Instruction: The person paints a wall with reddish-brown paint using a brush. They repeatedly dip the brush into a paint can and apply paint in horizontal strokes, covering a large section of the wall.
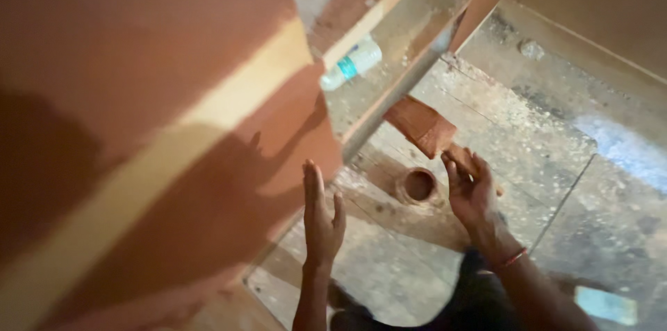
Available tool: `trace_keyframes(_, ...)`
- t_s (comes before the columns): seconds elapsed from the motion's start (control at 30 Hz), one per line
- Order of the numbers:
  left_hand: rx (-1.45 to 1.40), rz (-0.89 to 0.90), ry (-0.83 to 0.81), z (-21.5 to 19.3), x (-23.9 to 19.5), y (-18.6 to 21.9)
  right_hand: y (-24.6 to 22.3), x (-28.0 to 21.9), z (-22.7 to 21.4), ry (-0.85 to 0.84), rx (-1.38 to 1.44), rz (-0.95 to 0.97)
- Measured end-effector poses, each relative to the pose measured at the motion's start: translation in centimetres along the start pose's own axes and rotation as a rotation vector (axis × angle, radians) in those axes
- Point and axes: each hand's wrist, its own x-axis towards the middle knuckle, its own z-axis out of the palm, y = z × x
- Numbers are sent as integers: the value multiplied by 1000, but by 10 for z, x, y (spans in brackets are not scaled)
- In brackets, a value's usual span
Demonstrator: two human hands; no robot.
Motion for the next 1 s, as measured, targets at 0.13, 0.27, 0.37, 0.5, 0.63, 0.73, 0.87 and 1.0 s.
trace_keyframes(0.13,-58,-350,-52,154,-39,-92,-40,52,-40,84,-77,56)
trace_keyframes(0.27,-142,-612,-91,294,-99,-179,-61,88,-84,178,-167,129)
trace_keyframes(0.37,-118,-751,-112,381,-131,-241,-64,116,-117,211,-253,159)
trace_keyframes(0.5,-163,-1123,-177,463,-166,-301,-61,156,-162,143,-494,114)
trace_keyframes(0.63,-232,-1201,-175,519,-179,-340,-55,192,-203,148,-568,86)
trace_keyframes(0.73,-335,-1259,-170,546,-180,-347,-56,213,-221,169,-603,70)
trace_keyframes(0.87,-366,-1485,-11,575,-156,-326,-70,228,-229,222,-598,62)
trace_keyframes(1.0,-200,-1644,63,600,-126,-303,-100,232,-231,239,-596,-4)
